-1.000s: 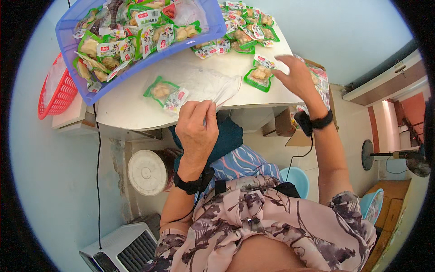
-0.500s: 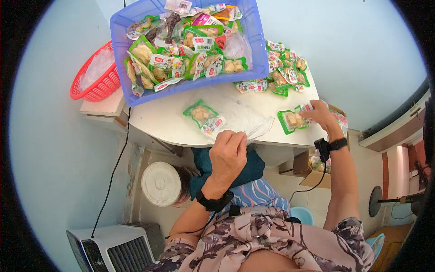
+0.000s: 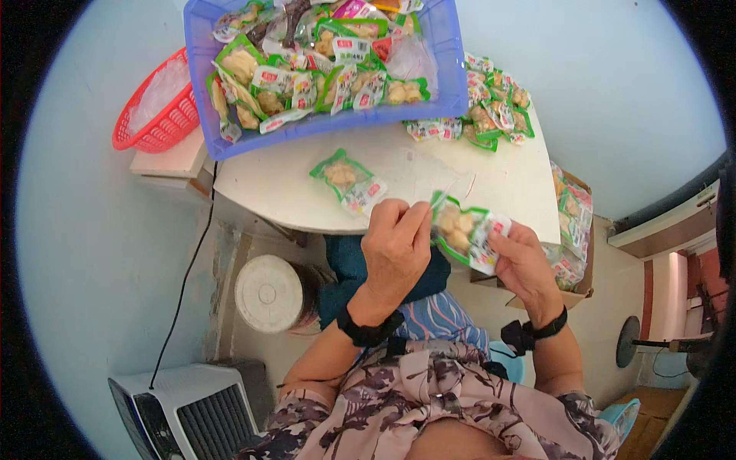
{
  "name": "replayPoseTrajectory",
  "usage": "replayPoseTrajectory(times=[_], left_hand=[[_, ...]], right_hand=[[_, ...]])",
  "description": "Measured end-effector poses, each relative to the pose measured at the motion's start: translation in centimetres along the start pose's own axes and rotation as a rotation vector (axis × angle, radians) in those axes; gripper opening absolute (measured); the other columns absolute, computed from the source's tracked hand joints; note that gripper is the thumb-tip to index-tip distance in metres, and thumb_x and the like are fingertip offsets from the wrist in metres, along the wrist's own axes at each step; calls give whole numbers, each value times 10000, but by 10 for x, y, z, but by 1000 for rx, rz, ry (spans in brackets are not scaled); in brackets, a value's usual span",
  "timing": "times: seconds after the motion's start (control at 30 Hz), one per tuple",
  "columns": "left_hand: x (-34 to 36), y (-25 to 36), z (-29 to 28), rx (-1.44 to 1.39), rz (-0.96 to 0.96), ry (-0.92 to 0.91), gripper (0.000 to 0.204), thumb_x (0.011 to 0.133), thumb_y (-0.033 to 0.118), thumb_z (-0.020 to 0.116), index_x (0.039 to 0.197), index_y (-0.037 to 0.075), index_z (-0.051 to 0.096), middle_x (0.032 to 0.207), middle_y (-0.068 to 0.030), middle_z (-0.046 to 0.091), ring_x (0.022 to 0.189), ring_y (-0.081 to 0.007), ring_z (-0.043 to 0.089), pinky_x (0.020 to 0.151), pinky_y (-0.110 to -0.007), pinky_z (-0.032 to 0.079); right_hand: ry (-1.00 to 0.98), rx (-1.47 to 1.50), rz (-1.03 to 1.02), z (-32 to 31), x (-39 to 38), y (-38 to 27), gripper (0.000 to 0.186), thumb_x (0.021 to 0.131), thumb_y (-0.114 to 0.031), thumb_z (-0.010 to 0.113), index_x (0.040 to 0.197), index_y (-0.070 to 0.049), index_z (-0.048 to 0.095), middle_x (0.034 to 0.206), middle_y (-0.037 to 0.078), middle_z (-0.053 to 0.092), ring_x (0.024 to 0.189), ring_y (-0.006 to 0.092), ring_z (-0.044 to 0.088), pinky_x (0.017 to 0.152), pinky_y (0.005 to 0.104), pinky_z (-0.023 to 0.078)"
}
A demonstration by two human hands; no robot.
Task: Packing individual small food packets from a container into a larger clear plastic zipper bag.
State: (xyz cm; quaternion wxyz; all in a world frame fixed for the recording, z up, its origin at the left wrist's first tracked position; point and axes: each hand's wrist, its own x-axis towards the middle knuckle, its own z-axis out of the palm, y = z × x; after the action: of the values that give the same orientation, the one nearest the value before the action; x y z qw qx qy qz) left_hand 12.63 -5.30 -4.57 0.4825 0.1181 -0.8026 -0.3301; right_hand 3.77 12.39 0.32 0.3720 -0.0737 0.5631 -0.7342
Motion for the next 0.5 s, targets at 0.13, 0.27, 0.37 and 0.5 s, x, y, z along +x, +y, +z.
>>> replayPoseTrajectory(times=[0.13,0.27,0.37,0.5], left_hand=[[2,2,-9,94,72,12,146,782,21,718,923,38,686,773,-106,535,665,-271,546,564,-357,449],[1,0,-12,93,58,14,165,777,30,726,939,49,697,751,-93,543,650,-266,548,555,-356,455],[-1,3,-11,48,65,-11,175,773,32,730,945,49,698,743,-92,544,657,-265,551,564,-355,458],[-5,5,-9,50,59,-48,185,770,31,730,951,44,695,738,-89,549,675,-263,561,577,-356,462]], right_hand=[[-89,99,-20,17,18,8,297,958,-16,505,1241,75,495,1204,157,618,1074,210,625,953,349,505],[-152,135,-56,25,35,17,296,959,-11,499,1243,73,494,1201,152,621,1073,213,627,951,346,505],[-198,119,-57,21,48,26,330,951,-11,516,1269,67,482,1238,152,601,1090,216,619,948,350,507],[-197,187,-52,51,62,27,343,943,-8,519,1282,37,488,1251,138,587,1092,212,609,920,349,513]])
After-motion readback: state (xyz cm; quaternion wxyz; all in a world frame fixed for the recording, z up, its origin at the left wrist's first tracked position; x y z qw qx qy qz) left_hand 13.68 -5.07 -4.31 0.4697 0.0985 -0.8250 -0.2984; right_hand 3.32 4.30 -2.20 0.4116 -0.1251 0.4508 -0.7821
